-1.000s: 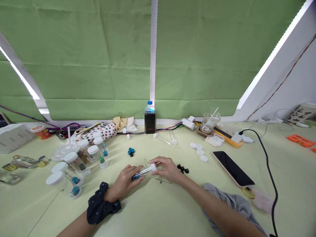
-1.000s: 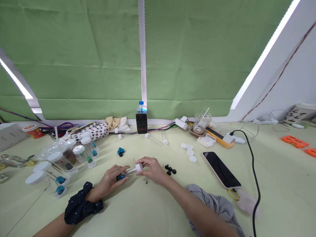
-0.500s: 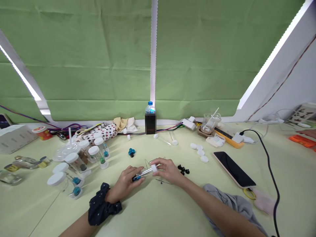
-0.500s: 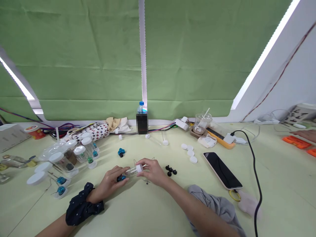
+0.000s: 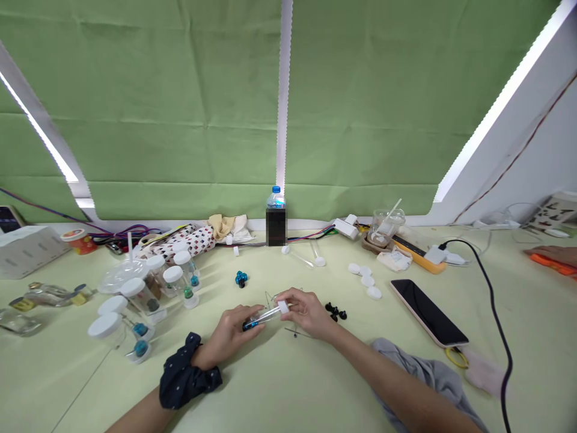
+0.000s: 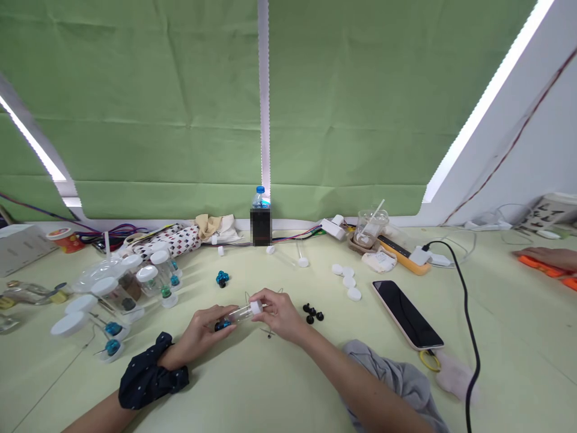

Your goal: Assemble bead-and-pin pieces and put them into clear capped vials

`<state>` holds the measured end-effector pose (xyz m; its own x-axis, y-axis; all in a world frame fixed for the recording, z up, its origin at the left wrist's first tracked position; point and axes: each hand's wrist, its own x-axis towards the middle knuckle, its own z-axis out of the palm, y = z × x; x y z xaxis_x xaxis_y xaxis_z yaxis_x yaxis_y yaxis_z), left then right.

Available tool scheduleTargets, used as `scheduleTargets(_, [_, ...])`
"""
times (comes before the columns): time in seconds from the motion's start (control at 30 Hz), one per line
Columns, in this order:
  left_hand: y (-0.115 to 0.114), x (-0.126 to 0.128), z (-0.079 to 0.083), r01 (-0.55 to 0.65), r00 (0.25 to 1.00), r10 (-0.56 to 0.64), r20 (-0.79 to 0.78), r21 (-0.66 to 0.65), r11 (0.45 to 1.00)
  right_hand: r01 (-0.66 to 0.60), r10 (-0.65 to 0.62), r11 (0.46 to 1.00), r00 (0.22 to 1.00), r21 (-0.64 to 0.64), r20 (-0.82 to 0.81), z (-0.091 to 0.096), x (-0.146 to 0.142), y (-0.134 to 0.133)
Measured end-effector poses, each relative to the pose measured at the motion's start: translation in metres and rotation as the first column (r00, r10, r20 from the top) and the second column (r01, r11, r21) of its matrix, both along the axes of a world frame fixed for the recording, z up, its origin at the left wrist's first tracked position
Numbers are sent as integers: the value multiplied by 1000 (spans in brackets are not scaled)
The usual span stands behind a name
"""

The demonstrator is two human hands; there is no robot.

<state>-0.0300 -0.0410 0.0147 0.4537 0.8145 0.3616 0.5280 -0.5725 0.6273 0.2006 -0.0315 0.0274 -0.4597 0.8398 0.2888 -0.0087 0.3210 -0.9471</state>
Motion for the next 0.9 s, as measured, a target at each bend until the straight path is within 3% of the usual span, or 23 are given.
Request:
scheduleTargets(0.23, [-1,2,2,29,999,-25,41,-97,995,22,-23,1000,1000,-6,-6,-1,-1,-1])
scheduleTargets(0.53, [0,-2,-5,35,998,-30,-58,85,996,5,-6,1000,1000,10,15,-1,-3,-1])
scheduleTargets(0.73, [0,-3,-8,14,999,-12,-48,43,999,24,-26,999,999,48,36,-2,-5,-3])
scheduleTargets(0.9, [0,1,-5,-2,1000,3,-29,15,1000,74,-85,988,994,137,75,8,-7,-5])
